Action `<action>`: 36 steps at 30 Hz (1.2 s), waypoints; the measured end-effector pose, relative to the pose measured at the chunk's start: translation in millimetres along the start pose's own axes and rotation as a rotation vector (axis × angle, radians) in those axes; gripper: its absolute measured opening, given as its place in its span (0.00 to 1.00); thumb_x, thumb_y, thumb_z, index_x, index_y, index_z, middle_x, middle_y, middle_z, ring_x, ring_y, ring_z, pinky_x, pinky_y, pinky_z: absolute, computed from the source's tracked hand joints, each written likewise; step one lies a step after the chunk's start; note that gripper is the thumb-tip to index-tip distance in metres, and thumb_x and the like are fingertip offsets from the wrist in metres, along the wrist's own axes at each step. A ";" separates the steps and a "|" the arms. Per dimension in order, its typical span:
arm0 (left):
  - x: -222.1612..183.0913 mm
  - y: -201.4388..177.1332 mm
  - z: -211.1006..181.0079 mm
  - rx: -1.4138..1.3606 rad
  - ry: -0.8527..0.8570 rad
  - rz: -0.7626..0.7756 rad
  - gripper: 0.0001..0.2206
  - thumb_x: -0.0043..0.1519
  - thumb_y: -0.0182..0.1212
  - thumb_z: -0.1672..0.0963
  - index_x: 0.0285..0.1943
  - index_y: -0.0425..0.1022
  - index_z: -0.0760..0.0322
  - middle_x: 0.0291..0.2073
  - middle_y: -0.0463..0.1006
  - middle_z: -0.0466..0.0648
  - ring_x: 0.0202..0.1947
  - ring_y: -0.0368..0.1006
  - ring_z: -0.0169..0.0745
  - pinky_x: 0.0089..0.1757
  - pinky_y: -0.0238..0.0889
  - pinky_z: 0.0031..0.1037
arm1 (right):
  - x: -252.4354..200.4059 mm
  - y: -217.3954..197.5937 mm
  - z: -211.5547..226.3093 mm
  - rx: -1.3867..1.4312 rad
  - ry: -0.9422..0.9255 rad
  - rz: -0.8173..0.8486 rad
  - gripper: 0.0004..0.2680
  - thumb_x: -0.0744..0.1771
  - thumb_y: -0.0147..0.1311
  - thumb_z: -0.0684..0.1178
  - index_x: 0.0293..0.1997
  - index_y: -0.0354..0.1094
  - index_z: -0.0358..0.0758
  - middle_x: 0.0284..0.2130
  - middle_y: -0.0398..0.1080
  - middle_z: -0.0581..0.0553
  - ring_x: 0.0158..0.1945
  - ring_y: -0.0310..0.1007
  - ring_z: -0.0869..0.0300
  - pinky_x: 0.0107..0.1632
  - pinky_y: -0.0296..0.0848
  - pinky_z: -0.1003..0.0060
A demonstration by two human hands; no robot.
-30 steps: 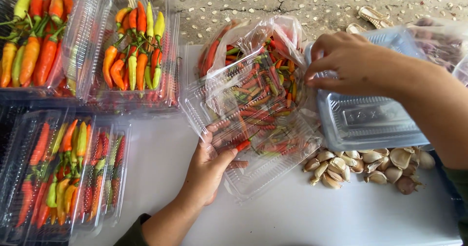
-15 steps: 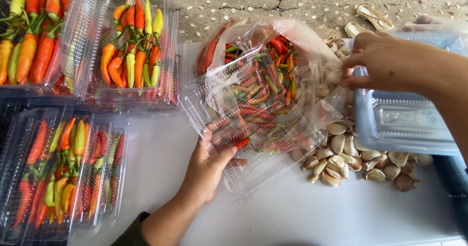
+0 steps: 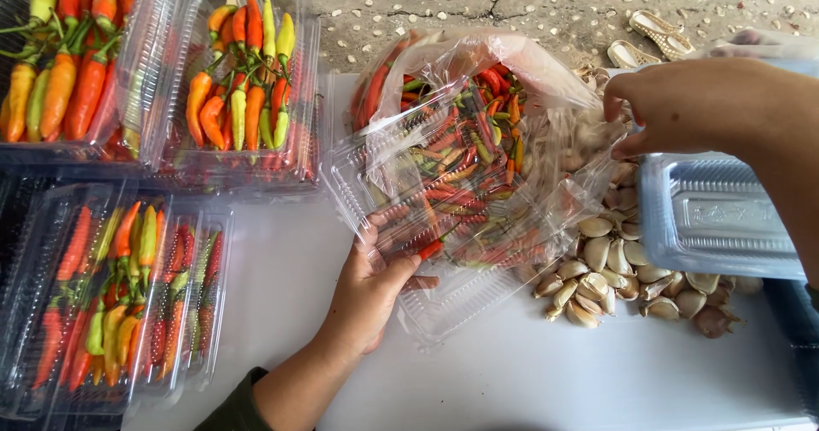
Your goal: The person sorts chili peppers by hand from a large plastic bag into clear plastic containers, placing them individually into the bins.
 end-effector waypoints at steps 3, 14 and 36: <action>1.6 -2.1 2.1 -0.018 0.029 0.015 0.25 0.60 0.55 0.65 0.67 0.61 0.58 0.58 0.79 0.54 0.52 0.77 0.43 0.37 0.79 0.39 | -0.3 -14.7 10.5 -0.045 -0.056 -0.046 0.16 0.67 0.56 0.65 0.61 0.66 0.63 0.53 0.79 0.56 0.55 0.81 0.55 0.52 0.76 0.55; 1.2 -3.8 -2.5 0.001 0.028 -0.026 0.25 0.59 0.55 0.66 0.67 0.63 0.58 0.57 0.79 0.54 0.51 0.78 0.44 0.35 0.80 0.36 | 5.1 -55.3 109.9 0.063 -0.405 -0.341 0.18 0.67 0.45 0.38 0.65 0.65 0.51 0.57 0.72 0.48 0.55 0.76 0.46 0.51 0.79 0.46; 2.9 -3.2 -2.5 -0.008 -0.027 -0.038 0.24 0.59 0.52 0.65 0.66 0.65 0.60 0.56 0.80 0.58 0.53 0.79 0.48 0.34 0.80 0.37 | 15.8 -36.1 94.7 0.141 -0.475 -0.406 0.14 0.67 0.53 0.50 0.61 0.65 0.59 0.53 0.72 0.54 0.53 0.74 0.51 0.46 0.76 0.47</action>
Point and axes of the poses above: each hand's wrist, its own x-axis towards the middle knuckle, its own y-axis out of the palm, z = x × y, the point moved 7 cm from there along x, towards the middle knuckle
